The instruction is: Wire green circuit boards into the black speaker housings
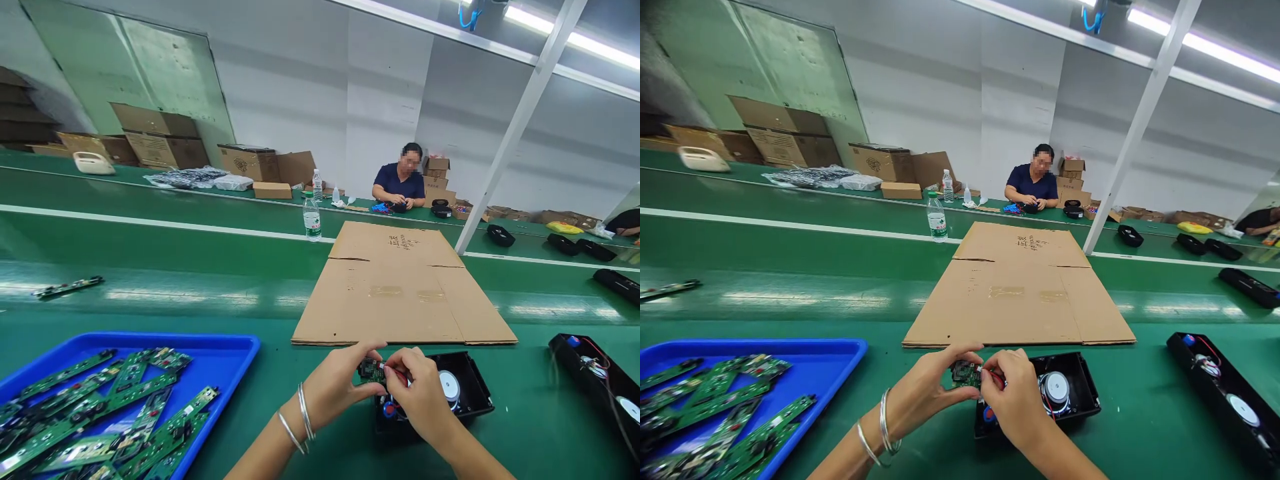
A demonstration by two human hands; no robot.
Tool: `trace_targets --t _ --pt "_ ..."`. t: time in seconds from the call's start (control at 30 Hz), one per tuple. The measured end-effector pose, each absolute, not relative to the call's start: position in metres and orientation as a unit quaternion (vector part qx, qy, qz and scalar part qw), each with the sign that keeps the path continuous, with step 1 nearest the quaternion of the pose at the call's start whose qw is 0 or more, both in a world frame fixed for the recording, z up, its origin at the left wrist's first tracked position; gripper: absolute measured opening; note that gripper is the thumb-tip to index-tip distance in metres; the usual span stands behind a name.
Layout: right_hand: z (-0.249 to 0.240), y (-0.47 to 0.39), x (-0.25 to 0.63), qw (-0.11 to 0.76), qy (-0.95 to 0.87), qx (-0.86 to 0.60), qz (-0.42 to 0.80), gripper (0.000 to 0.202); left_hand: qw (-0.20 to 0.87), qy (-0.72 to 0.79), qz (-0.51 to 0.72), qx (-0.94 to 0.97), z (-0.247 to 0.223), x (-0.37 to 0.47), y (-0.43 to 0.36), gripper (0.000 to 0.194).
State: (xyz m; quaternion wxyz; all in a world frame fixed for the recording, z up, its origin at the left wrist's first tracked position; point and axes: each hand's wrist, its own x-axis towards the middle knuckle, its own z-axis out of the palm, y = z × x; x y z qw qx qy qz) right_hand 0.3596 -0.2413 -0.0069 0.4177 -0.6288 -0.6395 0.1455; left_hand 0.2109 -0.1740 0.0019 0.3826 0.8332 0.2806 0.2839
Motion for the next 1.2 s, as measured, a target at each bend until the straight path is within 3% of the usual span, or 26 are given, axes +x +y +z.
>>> trace_targets --t 0.2,0.47,0.67,0.77,0.87,0.97,1.1,1.2 --pt "0.001 -0.243 0.360 0.401 -0.635 -0.643 0.152 0.011 0.381 0.264 0.307 0.831 -0.002 0.213 -0.176 0.062" --pt "0.015 -0.251 0.362 0.323 -0.672 -0.638 0.193 0.022 0.112 0.167 0.192 0.961 0.006 0.217 -0.195 0.051" --pt "0.012 -0.250 0.356 0.386 -0.617 -0.612 0.311 0.015 -0.001 0.142 0.242 0.960 0.011 0.216 -0.202 0.048" --pt "0.009 -0.247 0.352 0.429 -0.574 -0.589 0.374 0.012 0.041 0.164 0.271 0.948 0.010 0.211 -0.198 0.054" --pt "0.011 -0.246 0.352 0.460 -0.552 -0.588 0.371 0.012 0.199 0.218 0.336 0.895 0.009 0.211 -0.192 0.065" --pt "0.013 -0.245 0.355 0.474 -0.541 -0.596 0.357 0.014 0.328 0.280 0.355 0.829 0.009 0.216 -0.188 0.052" --pt "0.013 -0.244 0.360 0.472 -0.549 -0.601 0.339 0.015 0.363 0.316 0.357 0.801 0.010 0.223 -0.187 0.035" --pt "0.013 -0.244 0.361 0.467 -0.556 -0.602 0.333 0.013 0.378 0.304 0.365 0.795 0.008 0.223 -0.189 0.041"
